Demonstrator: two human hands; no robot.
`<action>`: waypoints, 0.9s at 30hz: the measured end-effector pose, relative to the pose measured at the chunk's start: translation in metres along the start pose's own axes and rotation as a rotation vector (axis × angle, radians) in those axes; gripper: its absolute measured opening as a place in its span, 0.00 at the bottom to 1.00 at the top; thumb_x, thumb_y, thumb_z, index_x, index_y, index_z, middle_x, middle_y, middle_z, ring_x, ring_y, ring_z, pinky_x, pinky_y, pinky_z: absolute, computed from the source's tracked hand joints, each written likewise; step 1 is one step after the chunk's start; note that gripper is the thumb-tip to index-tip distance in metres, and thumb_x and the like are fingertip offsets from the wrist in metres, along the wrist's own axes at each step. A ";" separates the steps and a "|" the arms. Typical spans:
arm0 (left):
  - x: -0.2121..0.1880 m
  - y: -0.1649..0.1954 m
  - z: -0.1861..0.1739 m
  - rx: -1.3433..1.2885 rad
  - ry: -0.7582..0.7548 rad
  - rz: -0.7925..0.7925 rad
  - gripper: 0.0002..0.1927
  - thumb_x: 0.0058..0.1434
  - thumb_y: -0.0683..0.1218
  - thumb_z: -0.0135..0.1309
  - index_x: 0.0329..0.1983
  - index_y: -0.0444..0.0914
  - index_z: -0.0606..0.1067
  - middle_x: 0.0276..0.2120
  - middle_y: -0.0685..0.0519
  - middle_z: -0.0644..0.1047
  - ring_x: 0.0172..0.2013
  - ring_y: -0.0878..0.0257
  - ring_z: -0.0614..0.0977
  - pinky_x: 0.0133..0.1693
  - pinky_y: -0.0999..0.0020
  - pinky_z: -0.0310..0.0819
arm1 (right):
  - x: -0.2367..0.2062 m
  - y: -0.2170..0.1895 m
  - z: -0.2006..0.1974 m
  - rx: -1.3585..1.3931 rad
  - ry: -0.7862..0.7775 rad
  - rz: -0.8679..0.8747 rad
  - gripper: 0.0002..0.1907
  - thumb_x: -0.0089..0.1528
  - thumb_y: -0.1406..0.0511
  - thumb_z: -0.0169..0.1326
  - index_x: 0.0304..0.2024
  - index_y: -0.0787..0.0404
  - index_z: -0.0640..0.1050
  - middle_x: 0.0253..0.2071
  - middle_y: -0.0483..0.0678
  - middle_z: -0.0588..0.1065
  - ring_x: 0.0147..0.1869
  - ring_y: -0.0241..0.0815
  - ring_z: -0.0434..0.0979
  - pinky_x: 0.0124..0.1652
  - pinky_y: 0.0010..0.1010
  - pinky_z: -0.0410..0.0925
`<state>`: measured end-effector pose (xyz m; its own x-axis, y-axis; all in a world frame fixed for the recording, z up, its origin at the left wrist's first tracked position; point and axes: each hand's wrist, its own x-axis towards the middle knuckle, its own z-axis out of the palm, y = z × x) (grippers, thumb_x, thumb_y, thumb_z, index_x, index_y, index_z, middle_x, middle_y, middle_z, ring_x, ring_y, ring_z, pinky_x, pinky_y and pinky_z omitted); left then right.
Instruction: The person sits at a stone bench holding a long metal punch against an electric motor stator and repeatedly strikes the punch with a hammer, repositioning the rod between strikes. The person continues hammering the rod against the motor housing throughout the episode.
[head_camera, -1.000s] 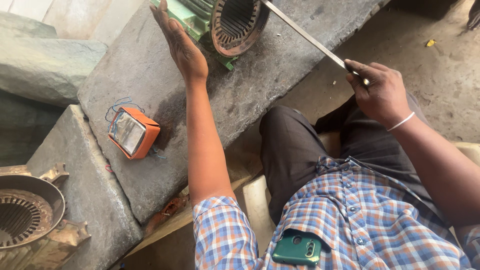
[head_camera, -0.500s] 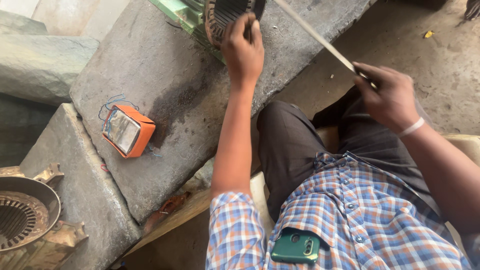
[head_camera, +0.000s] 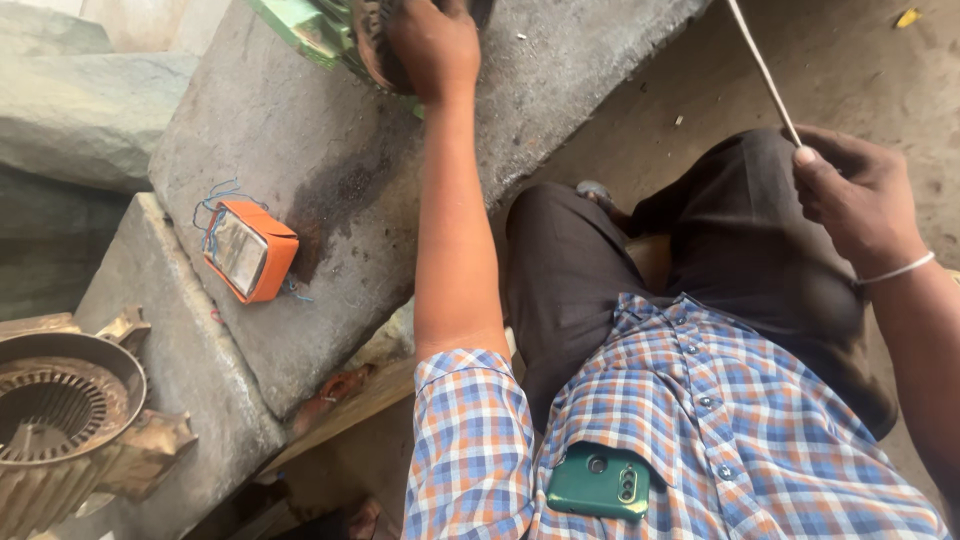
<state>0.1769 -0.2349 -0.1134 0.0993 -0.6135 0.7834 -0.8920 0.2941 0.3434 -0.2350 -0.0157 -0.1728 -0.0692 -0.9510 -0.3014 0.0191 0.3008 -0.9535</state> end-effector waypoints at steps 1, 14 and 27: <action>-0.002 -0.002 0.000 0.016 -0.021 -0.042 0.07 0.58 0.40 0.57 0.30 0.29 0.75 0.27 0.38 0.80 0.32 0.42 0.83 0.36 0.53 0.78 | 0.001 0.001 -0.001 -0.008 -0.012 0.006 0.19 0.72 0.63 0.56 0.64 0.63 0.78 0.32 0.40 0.71 0.31 0.28 0.67 0.30 0.20 0.62; -0.058 0.060 -0.027 0.049 -0.282 -0.150 0.12 0.72 0.49 0.48 0.49 0.40 0.78 0.32 0.53 0.82 0.28 0.64 0.83 0.30 0.69 0.78 | -0.013 -0.023 0.046 -0.439 -0.134 -0.255 0.17 0.71 0.66 0.53 0.62 0.59 0.78 0.29 0.42 0.74 0.30 0.31 0.69 0.32 0.24 0.66; -0.047 0.054 -0.008 -0.779 -0.395 -0.636 0.12 0.70 0.49 0.54 0.48 0.36 0.78 0.24 0.57 0.80 0.20 0.74 0.78 0.18 0.80 0.70 | 0.003 -0.066 0.124 -0.003 -0.311 0.102 0.20 0.69 0.64 0.50 0.64 0.57 0.76 0.22 0.38 0.65 0.24 0.27 0.60 0.23 0.22 0.57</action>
<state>0.1276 -0.1842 -0.1280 0.1717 -0.9702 0.1709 -0.1879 0.1380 0.9724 -0.1125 -0.0476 -0.1115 0.2408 -0.8920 -0.3827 0.0068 0.3958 -0.9183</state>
